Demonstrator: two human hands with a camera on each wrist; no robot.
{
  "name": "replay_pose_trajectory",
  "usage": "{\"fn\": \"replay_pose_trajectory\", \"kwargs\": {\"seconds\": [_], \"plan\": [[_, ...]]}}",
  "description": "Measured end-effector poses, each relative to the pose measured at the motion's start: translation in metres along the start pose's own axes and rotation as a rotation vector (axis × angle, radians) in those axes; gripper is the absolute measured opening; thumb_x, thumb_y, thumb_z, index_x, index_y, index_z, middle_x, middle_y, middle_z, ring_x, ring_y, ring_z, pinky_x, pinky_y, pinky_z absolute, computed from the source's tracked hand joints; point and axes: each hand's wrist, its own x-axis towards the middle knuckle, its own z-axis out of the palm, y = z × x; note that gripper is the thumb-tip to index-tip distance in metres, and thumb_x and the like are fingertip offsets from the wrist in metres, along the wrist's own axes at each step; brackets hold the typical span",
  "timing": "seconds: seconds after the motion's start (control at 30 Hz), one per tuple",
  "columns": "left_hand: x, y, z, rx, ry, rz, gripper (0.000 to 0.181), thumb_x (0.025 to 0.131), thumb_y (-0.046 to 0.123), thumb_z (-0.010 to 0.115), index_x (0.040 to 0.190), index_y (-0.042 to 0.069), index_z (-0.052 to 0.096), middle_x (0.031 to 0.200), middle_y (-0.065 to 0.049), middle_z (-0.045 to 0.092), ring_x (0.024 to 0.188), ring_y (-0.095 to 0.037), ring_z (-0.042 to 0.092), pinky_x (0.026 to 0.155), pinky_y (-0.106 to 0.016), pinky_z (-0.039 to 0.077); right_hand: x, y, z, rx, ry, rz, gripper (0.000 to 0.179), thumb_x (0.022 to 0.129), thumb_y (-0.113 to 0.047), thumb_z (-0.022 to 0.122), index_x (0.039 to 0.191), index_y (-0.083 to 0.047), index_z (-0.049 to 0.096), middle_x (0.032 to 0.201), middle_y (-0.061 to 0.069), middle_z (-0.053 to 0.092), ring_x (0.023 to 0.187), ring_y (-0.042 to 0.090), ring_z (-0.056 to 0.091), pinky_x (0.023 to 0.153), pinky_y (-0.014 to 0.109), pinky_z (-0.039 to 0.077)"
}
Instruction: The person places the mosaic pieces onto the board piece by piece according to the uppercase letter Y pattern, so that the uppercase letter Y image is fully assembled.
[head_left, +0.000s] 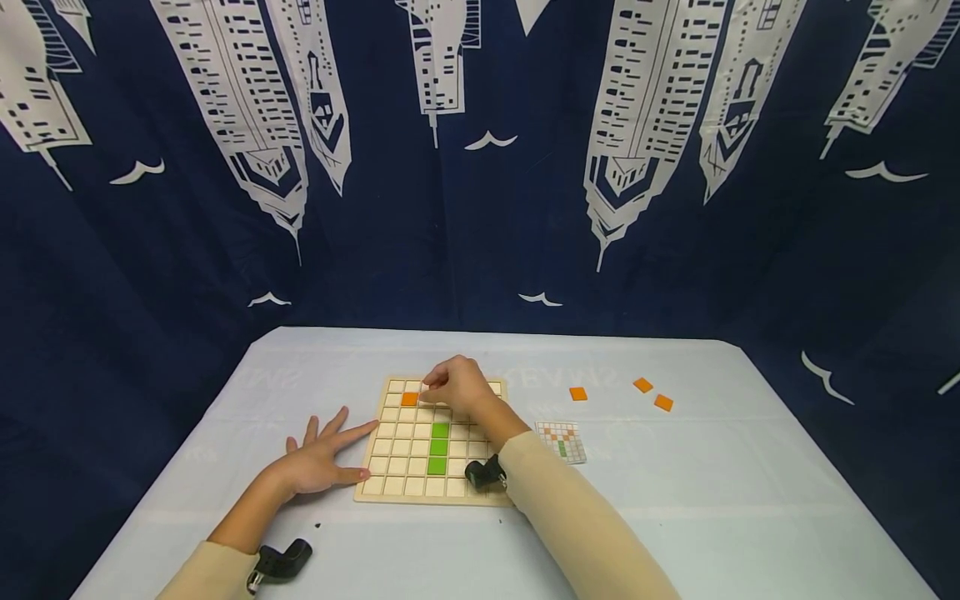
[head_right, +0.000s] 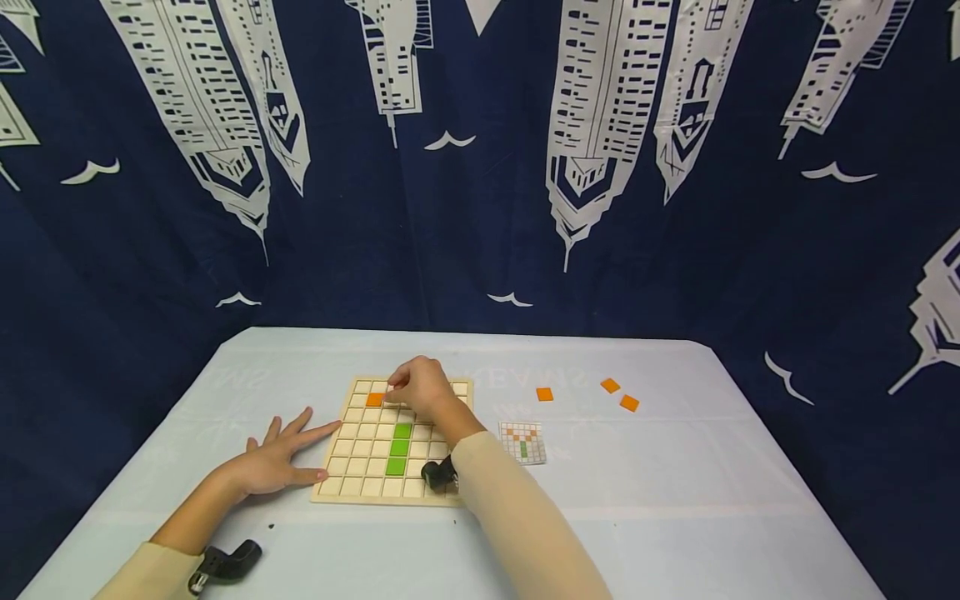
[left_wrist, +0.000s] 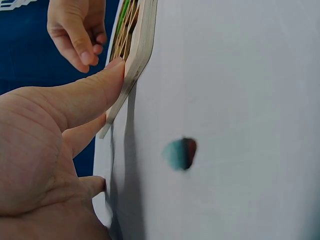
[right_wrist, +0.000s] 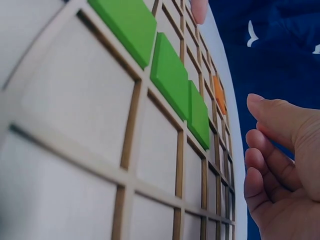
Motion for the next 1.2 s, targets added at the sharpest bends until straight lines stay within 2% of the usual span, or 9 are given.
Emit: {"fn": "replay_pose_trajectory", "kwargs": {"seconds": [0.2,0.5,0.8,1.03,1.2], "plan": [[0.002,-0.001,0.001,0.004,0.008,-0.006,0.088,0.080,0.051,0.082,0.156,0.028,0.045,0.169,-0.030,0.005,0.148,-0.066,-0.015,0.104,-0.089,-0.009,-0.008,0.007,-0.006,0.027,0.042,-0.037,0.025,0.086,-0.020,0.085,0.106,-0.005,0.080,0.090,0.001,0.075,0.080,0.011,0.064,0.072,0.026,0.054],[0.002,-0.003,0.003,0.004,0.014,-0.007,0.088,0.079,0.050,0.083,0.156,0.028,0.045,0.169,-0.029,0.005,0.148,-0.065,-0.015,0.104,-0.088,-0.009,-0.023,0.018,-0.015,0.041,0.074,-0.054,0.027,0.087,-0.026,0.084,0.106,-0.008,0.081,0.091,0.000,0.076,0.079,0.011,0.062,0.069,0.026,0.053],[0.002,-0.002,0.002,-0.003,0.015,-0.005,0.088,0.079,0.050,0.083,0.156,0.028,0.045,0.169,-0.029,0.005,0.148,-0.066,-0.015,0.104,-0.088,-0.010,-0.040,0.024,-0.026,0.121,0.132,-0.070,0.029,0.085,-0.022,0.085,0.108,-0.005,0.080,0.094,0.003,0.077,0.078,0.012,0.062,0.068,0.026,0.053],[0.001,-0.002,0.002,-0.009,0.010,-0.007,0.089,0.079,0.050,0.083,0.156,0.029,0.045,0.169,-0.029,0.005,0.148,-0.065,-0.016,0.104,-0.088,-0.010,-0.051,0.036,-0.036,0.126,0.237,-0.110,0.028,0.082,-0.017,0.087,0.104,-0.002,0.080,0.091,0.006,0.076,0.073,0.012,0.062,0.063,0.025,0.052],[0.001,-0.002,0.002,-0.027,0.007,-0.002,0.088,0.079,0.049,0.083,0.156,0.028,0.045,0.169,-0.029,0.004,0.148,-0.064,-0.017,0.104,-0.088,-0.012,-0.061,0.043,-0.047,0.147,0.288,-0.096,0.028,0.081,-0.017,0.088,0.104,-0.003,0.080,0.090,0.006,0.076,0.074,0.014,0.062,0.066,0.024,0.052]]}}
